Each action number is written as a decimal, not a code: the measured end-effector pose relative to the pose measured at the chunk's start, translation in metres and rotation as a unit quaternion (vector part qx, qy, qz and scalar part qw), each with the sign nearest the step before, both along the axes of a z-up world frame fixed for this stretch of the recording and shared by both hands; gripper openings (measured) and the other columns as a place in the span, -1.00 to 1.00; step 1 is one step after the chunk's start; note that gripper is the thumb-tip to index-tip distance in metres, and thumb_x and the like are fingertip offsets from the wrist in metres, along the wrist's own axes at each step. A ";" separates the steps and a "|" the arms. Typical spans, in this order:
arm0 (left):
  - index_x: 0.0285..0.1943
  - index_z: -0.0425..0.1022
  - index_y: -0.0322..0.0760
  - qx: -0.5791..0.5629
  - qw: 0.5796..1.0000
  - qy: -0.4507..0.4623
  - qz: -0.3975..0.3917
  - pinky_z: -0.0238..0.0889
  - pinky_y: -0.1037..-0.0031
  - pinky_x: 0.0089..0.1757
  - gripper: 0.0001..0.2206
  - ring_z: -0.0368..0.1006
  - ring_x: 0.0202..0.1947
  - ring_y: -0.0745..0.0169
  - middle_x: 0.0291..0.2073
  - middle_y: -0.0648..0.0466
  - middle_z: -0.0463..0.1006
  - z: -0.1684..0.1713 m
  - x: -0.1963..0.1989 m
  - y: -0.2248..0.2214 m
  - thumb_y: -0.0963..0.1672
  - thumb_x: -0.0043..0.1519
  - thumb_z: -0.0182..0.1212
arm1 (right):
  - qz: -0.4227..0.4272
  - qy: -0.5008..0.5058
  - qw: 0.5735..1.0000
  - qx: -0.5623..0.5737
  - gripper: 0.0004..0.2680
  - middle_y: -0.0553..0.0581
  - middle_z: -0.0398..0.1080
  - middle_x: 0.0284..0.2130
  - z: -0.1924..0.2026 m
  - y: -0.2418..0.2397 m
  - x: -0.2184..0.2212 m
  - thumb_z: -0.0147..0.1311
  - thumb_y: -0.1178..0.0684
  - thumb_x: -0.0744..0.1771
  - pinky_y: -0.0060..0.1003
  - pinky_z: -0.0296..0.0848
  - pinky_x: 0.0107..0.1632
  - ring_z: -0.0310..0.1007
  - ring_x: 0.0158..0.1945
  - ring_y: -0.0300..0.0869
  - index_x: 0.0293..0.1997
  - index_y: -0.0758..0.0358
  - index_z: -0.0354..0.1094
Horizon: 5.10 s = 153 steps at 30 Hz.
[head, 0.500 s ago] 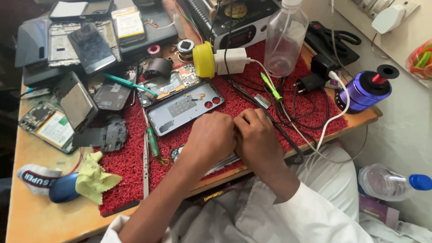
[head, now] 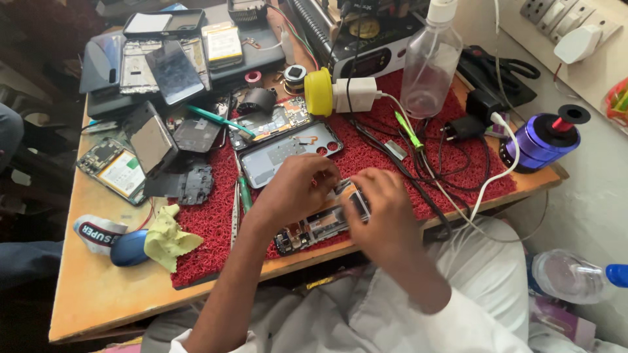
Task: The person is repairing a mobile phone by applying a liquid from a bottle to the battery area and then peeling off a protective film from the battery. The person handles the phone chassis and battery with their hands.
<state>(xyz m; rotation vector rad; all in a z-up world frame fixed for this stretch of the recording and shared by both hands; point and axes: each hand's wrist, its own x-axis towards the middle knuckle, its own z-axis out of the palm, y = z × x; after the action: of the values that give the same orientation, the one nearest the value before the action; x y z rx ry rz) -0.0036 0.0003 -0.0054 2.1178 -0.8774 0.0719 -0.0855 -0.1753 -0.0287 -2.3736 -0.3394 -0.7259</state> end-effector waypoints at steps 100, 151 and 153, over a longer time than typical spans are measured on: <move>0.57 -0.10 -0.46 -0.079 0.971 -0.036 0.224 0.09 0.10 0.20 0.06 0.35 0.18 -0.17 0.14 -0.14 0.51 -0.044 -0.107 0.034 -0.10 -0.10 0.54 | 0.156 0.069 0.810 -0.560 -0.74 0.16 0.37 -0.41 0.037 0.051 0.040 0.28 -0.04 0.13 -0.21 0.45 -0.30 0.45 -0.29 -0.06 -0.32 0.32 0.38; 0.36 0.23 -0.63 -0.025 0.959 -0.056 0.278 0.02 0.17 0.20 -0.12 0.30 0.19 -0.11 0.01 -0.20 0.53 -0.041 -0.107 0.025 0.05 -0.04 0.48 | 0.277 0.386 0.767 -0.430 -0.71 0.25 0.51 -0.56 0.100 0.040 0.121 0.07 -0.19 0.32 -0.03 0.48 -0.30 0.54 -0.50 0.05 -0.33 0.28 0.52; 0.36 0.23 -0.63 -0.030 0.958 -0.056 0.279 0.02 0.17 0.20 -0.12 0.30 0.18 -0.11 0.01 -0.20 0.53 -0.041 -0.107 0.025 0.05 -0.04 0.48 | 0.231 0.371 0.756 -0.488 -0.70 0.24 0.50 -0.51 0.102 0.040 0.111 0.12 -0.24 0.29 0.00 0.49 -0.26 0.54 -0.41 0.08 -0.28 0.23 0.50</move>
<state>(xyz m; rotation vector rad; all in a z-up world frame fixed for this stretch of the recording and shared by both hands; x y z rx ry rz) -0.1104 0.0253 -0.0469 2.2585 -0.3098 0.5082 0.0251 -0.1352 0.0733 -3.0209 -1.0782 0.8716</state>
